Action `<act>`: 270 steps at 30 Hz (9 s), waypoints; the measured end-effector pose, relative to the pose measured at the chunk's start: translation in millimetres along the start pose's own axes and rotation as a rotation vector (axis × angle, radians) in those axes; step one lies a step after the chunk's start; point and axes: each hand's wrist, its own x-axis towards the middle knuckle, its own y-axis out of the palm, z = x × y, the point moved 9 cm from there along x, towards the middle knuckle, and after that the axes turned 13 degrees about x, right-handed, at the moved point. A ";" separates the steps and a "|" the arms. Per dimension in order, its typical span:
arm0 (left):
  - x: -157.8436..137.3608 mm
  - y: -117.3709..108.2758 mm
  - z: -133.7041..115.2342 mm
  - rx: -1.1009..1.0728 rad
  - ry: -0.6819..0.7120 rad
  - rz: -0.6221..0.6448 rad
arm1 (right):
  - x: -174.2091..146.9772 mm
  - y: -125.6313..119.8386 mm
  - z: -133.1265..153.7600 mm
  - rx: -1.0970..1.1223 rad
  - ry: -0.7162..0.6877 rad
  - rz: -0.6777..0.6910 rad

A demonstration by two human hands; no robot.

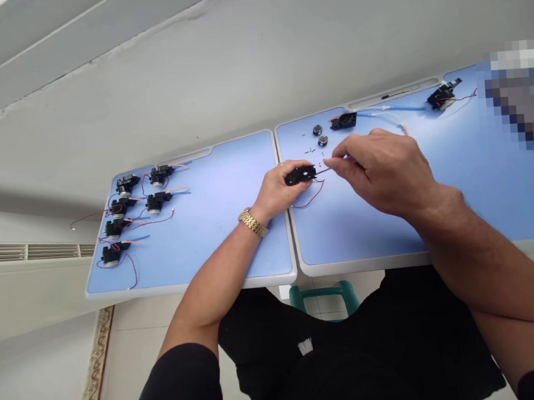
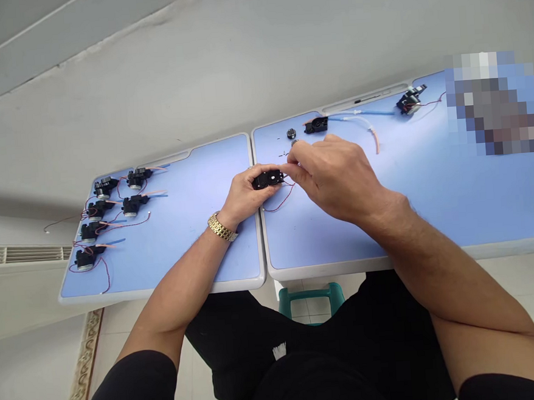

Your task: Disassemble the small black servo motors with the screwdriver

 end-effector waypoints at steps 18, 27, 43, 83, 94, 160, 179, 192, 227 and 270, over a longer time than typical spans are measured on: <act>0.4 -1.1 0.7 -0.012 -0.021 -0.010 | 0.4 6.8 5.4 0.065 -0.067 0.077; 0.7 -2.8 -2.1 0.037 -0.026 -0.003 | -2.2 8.5 -11.6 0.000 0.015 -0.010; 1.4 -6.3 -4.0 0.037 -0.042 -0.010 | 1.3 7.8 -6.8 0.064 0.073 0.058; -0.2 -1.2 1.1 -0.012 -0.045 -0.013 | 0.5 -3.1 0.1 0.122 0.022 -0.012; -0.3 -1.8 1.1 -0.008 -0.051 -0.014 | 1.2 -3.8 -5.9 0.088 0.093 0.002; 0.0 -2.0 1.7 -0.019 -0.021 -0.024 | -1.8 -2.7 -11.0 0.096 0.115 -0.033; -1.0 2.3 -12.5 0.068 0.141 0.080 | -2.3 -14.8 -12.9 0.036 0.028 -0.264; 3.1 5.2 -6.6 0.064 0.019 0.036 | -3.9 -18.3 -25.6 0.075 0.168 -0.266; 19.9 11.0 8.3 0.009 -0.076 0.069 | -1.5 -13.6 -30.7 0.036 0.213 -0.241; -1.8 0.8 3.3 -0.158 -0.114 0.321 | -8.1 33.8 -125.2 0.892 0.781 -0.148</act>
